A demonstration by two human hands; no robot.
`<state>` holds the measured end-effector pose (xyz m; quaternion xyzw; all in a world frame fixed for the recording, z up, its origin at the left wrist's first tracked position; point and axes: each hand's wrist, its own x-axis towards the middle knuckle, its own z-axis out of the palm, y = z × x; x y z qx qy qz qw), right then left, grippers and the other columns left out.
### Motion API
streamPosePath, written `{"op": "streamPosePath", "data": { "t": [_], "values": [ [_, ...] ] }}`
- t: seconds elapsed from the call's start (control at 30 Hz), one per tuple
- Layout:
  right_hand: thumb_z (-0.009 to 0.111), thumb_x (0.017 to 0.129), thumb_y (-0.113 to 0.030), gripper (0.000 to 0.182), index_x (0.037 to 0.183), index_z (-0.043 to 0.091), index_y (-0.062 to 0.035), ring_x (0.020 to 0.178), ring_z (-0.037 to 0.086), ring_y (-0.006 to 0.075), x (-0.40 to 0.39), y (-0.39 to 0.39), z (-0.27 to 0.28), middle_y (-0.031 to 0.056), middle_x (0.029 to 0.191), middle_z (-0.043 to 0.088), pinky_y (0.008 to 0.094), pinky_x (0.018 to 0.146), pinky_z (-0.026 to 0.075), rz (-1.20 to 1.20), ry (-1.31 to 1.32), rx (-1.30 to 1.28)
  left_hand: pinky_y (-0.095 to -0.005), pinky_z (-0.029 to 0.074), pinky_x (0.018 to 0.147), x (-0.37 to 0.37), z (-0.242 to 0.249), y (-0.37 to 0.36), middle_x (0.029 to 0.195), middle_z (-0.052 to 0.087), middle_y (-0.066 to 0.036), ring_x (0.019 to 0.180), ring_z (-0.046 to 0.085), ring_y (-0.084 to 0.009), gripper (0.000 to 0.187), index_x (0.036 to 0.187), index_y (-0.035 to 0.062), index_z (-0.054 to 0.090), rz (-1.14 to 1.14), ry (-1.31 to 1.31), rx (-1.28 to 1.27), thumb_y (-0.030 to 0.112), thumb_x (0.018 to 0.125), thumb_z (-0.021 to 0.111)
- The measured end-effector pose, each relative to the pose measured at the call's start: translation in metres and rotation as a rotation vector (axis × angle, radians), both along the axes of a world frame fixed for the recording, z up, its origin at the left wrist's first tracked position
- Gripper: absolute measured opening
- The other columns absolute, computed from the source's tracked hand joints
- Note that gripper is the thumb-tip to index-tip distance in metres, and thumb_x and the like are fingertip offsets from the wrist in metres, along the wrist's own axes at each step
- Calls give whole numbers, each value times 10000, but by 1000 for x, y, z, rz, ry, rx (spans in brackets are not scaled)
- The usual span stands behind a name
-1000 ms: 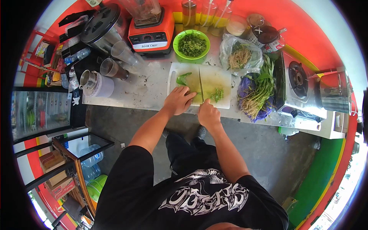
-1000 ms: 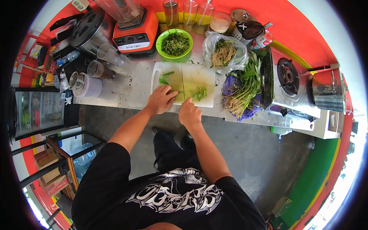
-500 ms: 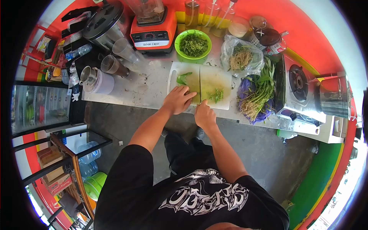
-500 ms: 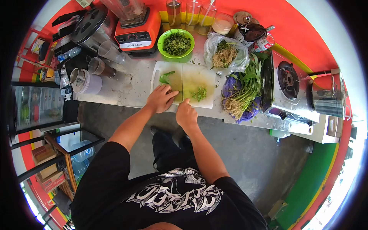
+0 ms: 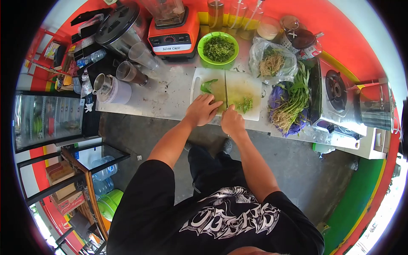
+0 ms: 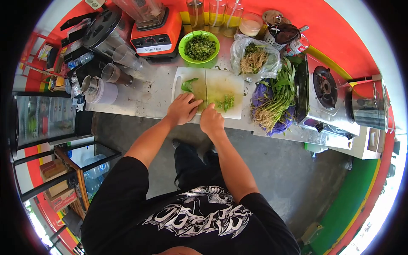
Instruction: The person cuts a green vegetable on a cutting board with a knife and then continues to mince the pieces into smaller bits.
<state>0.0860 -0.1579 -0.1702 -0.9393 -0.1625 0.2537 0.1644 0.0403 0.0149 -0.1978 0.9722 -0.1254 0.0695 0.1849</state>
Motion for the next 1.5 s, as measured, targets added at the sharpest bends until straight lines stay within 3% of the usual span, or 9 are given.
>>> {"op": "streamPosePath", "data": {
  "t": [0.43,0.5,0.73,0.8,1.17,1.27,1.37,1.43,1.5],
  "values": [
    [498,1040,-308,371,1140,448,46,973,692,497,-1,1,-4,302,980,705,538,862,558,-22,30,45,-418,447,879,1,0,-3,1027,525,-74,1023,544,-285,368,1258,169,640,6,-38,4,169,890,660],
    [572,987,-240,342,1144,447,37,961,728,425,-11,3,-6,255,1000,723,473,812,597,-54,23,8,-419,447,881,1,-1,-2,1030,526,-74,1024,544,-286,366,1261,169,637,-3,-41,-1,176,895,655],
    [634,920,-198,382,1152,447,41,985,729,404,-4,8,-2,245,1018,722,453,800,606,-12,-20,-35,-426,447,887,1,1,-4,1040,529,-82,1025,544,-298,340,1257,171,629,2,-41,24,194,918,629],
    [517,1033,-320,369,1142,454,27,980,710,460,-4,6,0,276,1005,717,526,853,567,-11,5,-18,-427,447,888,1,1,-5,1038,529,-84,1024,542,-300,337,1255,166,625,0,-58,21,190,918,628],
    [527,1022,-282,354,1140,452,43,962,705,477,-18,9,-5,310,989,704,537,830,573,-124,5,17,-435,445,907,1,3,-1,1071,543,-110,1056,541,-319,349,1273,140,593,-27,-23,-19,186,927,615],
    [519,1025,-287,367,1137,451,56,959,693,498,-19,3,-4,329,985,693,550,833,567,-188,-2,54,-434,429,976,1,-8,1,1164,558,-127,1148,528,-315,382,1327,135,562,19,14,-19,228,958,583],
    [516,1027,-297,383,1132,455,66,951,684,512,-15,-6,-6,343,981,685,568,842,553,-223,-32,52,-435,419,997,-4,-7,-3,1199,558,-134,1169,520,-331,391,1329,107,551,83,17,-132,203,952,592],
    [517,1027,-300,388,1128,459,70,944,681,517,-9,-8,-4,349,979,681,577,844,546,-248,-59,50,-456,417,1007,-5,-4,-4,1219,555,-142,1180,514,-348,406,1322,110,549,253,-29,-445,136,922,620],
    [523,1023,-315,392,1109,479,66,925,668,532,-6,-9,0,361,978,673,587,837,533,-259,-85,104,-466,423,1008,0,1,6,1228,555,-140,1179,517,-356,418,1310,112,553,333,-66,-443,101,900,638]
  ]
}}
